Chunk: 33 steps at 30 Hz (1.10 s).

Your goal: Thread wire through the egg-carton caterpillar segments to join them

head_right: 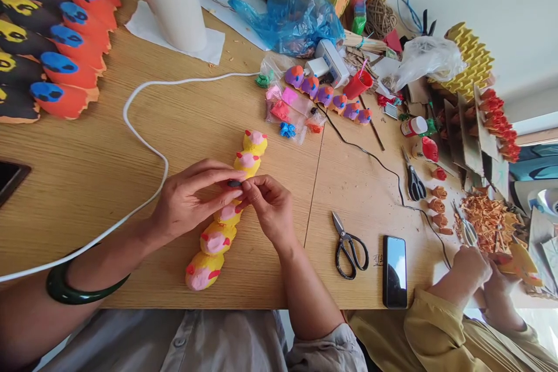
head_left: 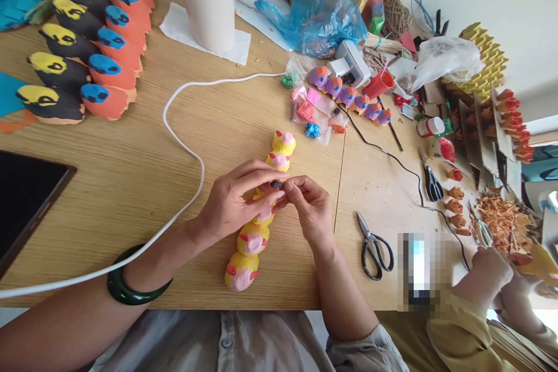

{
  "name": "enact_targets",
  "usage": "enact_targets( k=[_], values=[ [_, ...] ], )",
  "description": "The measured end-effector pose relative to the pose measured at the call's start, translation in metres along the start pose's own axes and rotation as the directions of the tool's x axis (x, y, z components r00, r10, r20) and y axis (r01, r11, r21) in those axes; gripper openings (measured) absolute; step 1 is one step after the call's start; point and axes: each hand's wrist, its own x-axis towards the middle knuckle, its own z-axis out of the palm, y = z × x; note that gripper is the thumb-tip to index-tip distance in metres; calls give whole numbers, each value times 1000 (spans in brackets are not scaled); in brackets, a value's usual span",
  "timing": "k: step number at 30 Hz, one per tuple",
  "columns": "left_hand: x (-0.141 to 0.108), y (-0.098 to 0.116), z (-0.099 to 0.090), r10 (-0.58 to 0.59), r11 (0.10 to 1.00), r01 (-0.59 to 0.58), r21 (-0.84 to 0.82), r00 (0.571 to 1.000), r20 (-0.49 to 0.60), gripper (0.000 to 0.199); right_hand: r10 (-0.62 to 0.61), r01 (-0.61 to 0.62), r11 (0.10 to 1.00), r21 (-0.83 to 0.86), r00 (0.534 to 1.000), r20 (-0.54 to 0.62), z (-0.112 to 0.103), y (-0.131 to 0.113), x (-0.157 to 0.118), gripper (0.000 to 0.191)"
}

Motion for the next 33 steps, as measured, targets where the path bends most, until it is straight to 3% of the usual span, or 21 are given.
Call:
enact_targets(
  k=[13,19,26,33],
  values=[
    [-1,-1,0,-82,997,82,4,997,16,14,42,-42,999,15,999,11,-1,-2,1,36],
    [1,2,-1,-110,993,111,31,993,-31,13,20,-19,999,32,999,-26,-2,1,1,31],
    [2,6,-3,-393,890,365,-272,918,-53,28,36,-29,994,103,997,-72,-3,3,3,34],
    [3,4,0,-512,740,446,-504,859,7,39,45,-35,990,135,996,-75,-4,4,4,30]
  ],
)
